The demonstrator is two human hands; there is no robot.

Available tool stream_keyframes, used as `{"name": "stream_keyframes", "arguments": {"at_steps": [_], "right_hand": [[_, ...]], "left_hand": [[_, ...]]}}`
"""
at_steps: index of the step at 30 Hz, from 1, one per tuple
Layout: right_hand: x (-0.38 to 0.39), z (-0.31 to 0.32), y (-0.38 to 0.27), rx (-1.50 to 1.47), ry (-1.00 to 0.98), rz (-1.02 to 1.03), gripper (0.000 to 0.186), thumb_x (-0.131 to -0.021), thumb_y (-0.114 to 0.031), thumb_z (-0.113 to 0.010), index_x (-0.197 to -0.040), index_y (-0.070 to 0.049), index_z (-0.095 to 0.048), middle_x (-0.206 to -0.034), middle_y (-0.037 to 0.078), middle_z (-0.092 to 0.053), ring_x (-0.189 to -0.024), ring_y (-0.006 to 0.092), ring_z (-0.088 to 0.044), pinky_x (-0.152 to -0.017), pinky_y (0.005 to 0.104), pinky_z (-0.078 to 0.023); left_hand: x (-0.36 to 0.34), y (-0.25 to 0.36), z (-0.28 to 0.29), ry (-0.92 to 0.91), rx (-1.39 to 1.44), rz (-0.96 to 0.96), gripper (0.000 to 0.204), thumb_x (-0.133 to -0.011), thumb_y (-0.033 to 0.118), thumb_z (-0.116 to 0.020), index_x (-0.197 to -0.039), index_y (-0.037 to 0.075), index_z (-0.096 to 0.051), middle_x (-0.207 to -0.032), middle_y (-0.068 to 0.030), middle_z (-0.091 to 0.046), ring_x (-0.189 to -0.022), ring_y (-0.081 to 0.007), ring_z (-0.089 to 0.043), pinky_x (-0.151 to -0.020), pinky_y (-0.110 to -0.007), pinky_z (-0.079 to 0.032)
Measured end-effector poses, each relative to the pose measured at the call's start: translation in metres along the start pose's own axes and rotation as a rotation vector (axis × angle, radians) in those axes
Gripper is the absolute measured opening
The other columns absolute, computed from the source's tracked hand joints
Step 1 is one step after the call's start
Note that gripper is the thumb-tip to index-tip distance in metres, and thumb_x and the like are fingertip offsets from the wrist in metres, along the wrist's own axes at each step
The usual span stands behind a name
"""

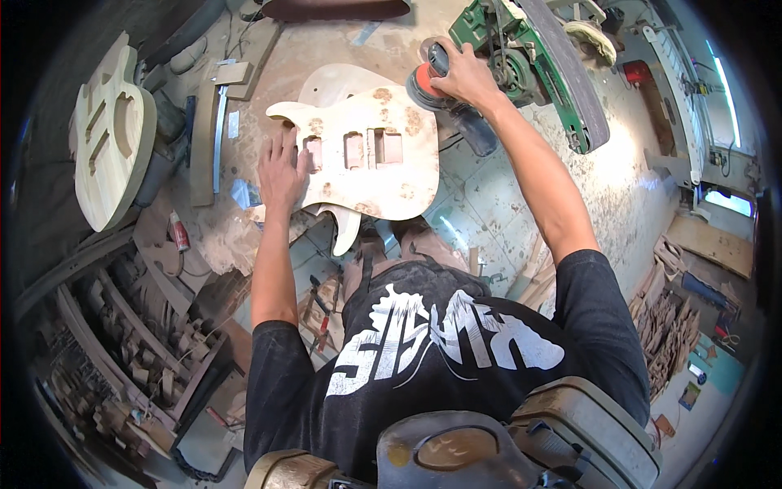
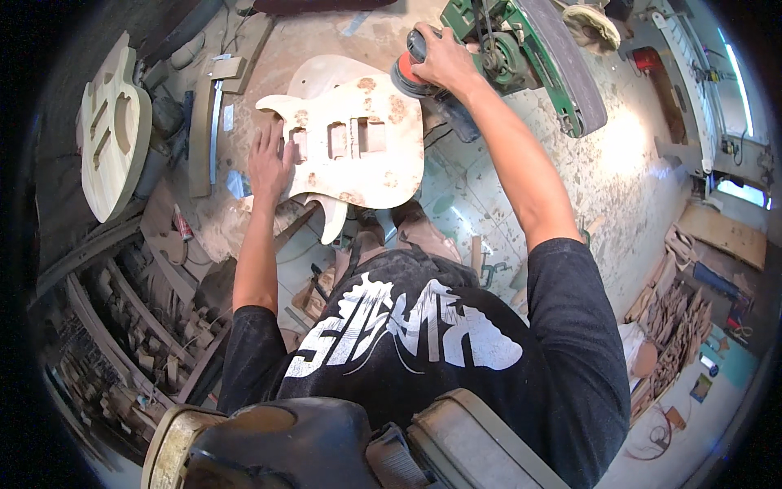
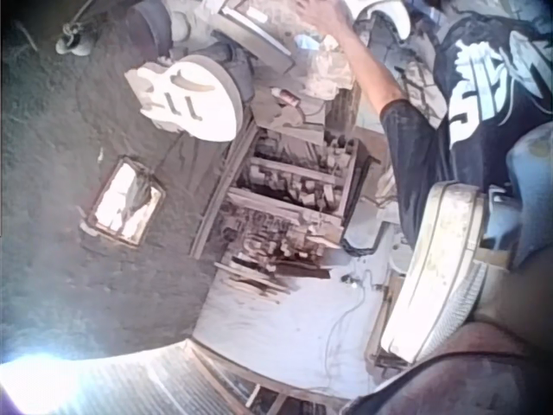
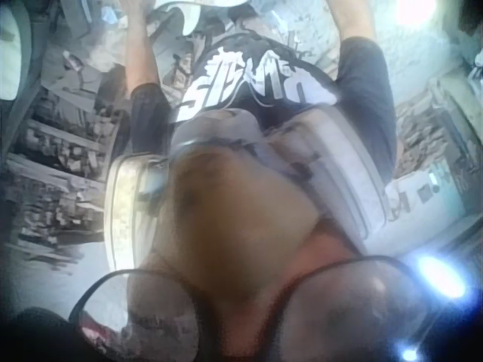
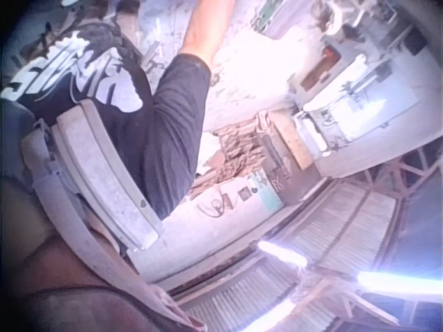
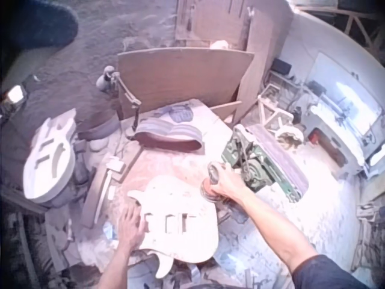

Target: The person sands the surface of a wooden guitar body using a power sander, moving the tool across the front face and edges.

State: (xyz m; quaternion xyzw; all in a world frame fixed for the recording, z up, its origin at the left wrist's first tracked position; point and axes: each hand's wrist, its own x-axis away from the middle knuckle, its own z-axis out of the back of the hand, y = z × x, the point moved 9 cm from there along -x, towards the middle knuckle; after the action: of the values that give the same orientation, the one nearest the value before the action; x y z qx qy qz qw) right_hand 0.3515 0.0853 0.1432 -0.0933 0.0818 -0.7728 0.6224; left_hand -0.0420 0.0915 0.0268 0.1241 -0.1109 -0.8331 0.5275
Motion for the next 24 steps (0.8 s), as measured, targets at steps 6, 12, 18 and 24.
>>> {"name": "stream_keyframes", "arguments": {"at_steps": [6, 12, 18, 24], "right_hand": [[0.029, -0.008, -0.015, -0.051, 0.049, 0.099, 0.084, -0.079, -0.033, -0.081, -0.153, -0.024, -0.044, -0.133, 0.033, -0.053, -0.113, 0.0565, -0.064, -0.098, 0.0550, -0.057], [0.034, 0.003, 0.013, -0.025, 0.083, 0.016, 0.085, -0.078, -0.033, -0.081, -0.154, -0.024, -0.043, -0.129, 0.032, -0.052, -0.104, 0.0571, -0.067, -0.091, 0.0571, -0.059], [0.071, 0.005, 0.000, -0.050, 0.014, -0.013, 0.083, -0.080, -0.031, -0.082, -0.153, -0.022, -0.043, -0.127, 0.029, -0.052, -0.098, 0.0548, -0.069, -0.089, 0.0574, -0.059], [0.102, 0.010, 0.029, -0.092, 0.040, -0.122, 0.077, -0.080, -0.028, -0.081, -0.150, -0.021, -0.048, -0.131, 0.032, -0.052, -0.102, 0.0555, -0.069, -0.089, 0.0578, -0.060]], "left_hand": [[0.000, -0.001, -0.003, 0.016, 0.006, -0.007, 0.058, -0.103, 0.042, -0.057, -0.157, 0.020, -0.052, -0.160, -0.0173, -0.050, -0.147, -0.0429, -0.043, -0.123, -0.050, -0.034], [-0.001, 0.000, -0.004, 0.027, 0.034, -0.024, 0.058, -0.103, 0.042, -0.057, -0.156, 0.020, -0.052, -0.159, -0.0198, -0.051, -0.146, -0.0444, -0.044, -0.122, -0.051, -0.035], [0.000, -0.005, -0.007, 0.025, 0.000, -0.028, 0.058, -0.103, 0.043, -0.057, -0.156, 0.019, -0.052, -0.160, -0.0190, -0.050, -0.147, -0.0445, -0.043, -0.122, -0.051, -0.035], [-0.002, -0.002, -0.006, -0.013, 0.000, -0.015, 0.059, -0.105, 0.044, -0.053, -0.158, 0.019, -0.050, -0.160, -0.0176, -0.051, -0.149, -0.0450, -0.042, -0.123, -0.050, -0.034]]}}
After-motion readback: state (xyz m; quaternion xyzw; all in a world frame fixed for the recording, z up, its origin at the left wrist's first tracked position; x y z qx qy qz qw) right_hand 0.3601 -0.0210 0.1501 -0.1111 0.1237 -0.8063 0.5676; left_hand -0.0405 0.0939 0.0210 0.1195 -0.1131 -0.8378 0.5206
